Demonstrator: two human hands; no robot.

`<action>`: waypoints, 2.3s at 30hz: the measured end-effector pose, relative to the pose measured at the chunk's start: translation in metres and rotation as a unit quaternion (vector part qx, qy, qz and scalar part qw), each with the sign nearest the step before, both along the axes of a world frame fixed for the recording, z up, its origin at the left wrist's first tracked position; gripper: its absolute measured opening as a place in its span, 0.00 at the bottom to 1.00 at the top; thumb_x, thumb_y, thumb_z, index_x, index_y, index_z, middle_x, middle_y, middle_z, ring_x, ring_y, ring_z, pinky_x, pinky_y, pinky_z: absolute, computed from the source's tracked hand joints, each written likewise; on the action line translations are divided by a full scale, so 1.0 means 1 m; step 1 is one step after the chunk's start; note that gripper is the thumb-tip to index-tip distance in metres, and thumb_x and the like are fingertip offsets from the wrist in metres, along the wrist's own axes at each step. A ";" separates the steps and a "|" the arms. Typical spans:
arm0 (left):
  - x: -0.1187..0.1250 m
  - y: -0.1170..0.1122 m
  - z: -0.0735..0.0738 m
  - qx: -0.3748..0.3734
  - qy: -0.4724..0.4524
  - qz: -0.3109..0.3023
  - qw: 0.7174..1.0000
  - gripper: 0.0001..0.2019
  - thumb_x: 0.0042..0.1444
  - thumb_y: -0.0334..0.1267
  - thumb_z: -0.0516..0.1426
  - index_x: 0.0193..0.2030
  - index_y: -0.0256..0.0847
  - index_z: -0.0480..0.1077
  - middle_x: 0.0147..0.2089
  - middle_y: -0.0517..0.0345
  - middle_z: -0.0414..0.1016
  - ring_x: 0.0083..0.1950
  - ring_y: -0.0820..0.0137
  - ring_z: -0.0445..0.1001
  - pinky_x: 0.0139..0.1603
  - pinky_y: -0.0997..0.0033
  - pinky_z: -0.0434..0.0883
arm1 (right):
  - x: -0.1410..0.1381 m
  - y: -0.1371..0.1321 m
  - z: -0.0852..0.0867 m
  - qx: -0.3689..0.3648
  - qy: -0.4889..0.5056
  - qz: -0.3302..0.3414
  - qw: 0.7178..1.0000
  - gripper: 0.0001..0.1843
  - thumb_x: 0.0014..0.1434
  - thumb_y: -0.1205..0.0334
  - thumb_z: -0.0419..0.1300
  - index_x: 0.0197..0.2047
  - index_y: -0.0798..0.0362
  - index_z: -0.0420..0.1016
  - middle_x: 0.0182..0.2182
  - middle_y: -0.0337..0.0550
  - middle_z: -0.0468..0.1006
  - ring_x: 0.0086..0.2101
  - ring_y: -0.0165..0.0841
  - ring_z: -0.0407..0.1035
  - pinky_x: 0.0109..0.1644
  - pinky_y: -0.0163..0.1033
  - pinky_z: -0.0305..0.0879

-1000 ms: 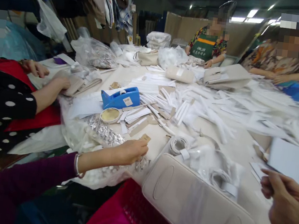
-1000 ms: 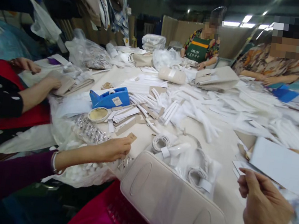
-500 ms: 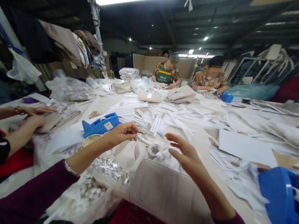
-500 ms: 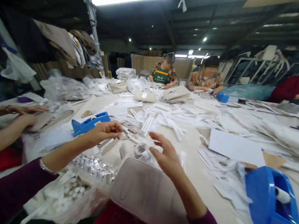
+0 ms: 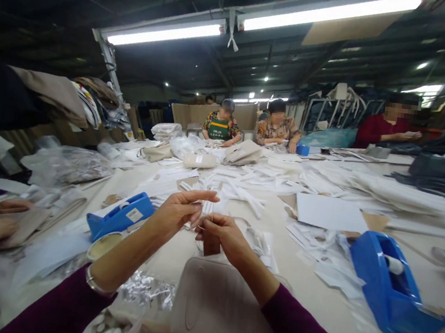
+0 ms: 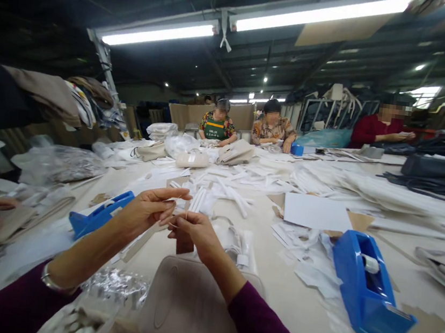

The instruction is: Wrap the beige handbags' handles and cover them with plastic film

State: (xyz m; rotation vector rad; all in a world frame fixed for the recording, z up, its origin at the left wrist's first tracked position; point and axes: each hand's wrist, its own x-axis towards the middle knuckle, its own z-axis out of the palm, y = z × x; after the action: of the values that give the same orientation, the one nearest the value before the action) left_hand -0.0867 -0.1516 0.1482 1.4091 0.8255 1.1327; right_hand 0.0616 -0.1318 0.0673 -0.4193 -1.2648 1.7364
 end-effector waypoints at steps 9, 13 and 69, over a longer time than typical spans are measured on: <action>0.071 0.050 -0.042 0.083 -0.113 0.043 0.989 0.22 0.46 0.27 0.61 0.50 0.41 0.76 0.56 0.50 0.76 0.64 0.61 0.66 0.66 0.59 0.59 | 0.079 0.038 -0.011 -0.105 -0.001 -0.165 0.981 0.24 0.43 0.46 0.72 0.31 0.59 0.76 0.22 0.39 0.73 0.24 0.27 0.67 0.30 0.34 0.65; 0.100 0.075 -0.056 0.078 -0.038 0.095 0.992 0.24 0.50 0.30 0.56 0.57 0.39 0.70 0.60 0.47 0.72 0.63 0.63 0.68 0.63 0.62 0.65 | 0.123 0.070 -0.004 -0.069 -0.063 -0.215 0.972 0.23 0.41 0.48 0.71 0.32 0.58 0.74 0.19 0.35 0.67 0.21 0.26 0.62 0.26 0.33 0.60; 0.107 0.127 -0.140 -0.030 0.126 0.125 0.984 0.06 0.36 0.39 0.55 0.22 0.40 0.65 0.24 0.58 0.74 0.28 0.70 0.69 0.33 0.71 0.63 | 0.166 0.151 -0.096 -0.104 -0.065 0.053 0.991 0.23 0.41 0.64 0.73 0.42 0.56 0.76 0.41 0.44 0.79 0.45 0.34 0.73 0.52 0.36 0.66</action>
State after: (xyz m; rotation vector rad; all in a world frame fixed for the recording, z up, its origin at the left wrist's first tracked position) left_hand 0.0208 -0.0242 0.0086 1.4456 1.2352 1.1175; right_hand 0.2273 0.0189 -0.0285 -0.6042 -1.2196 1.9664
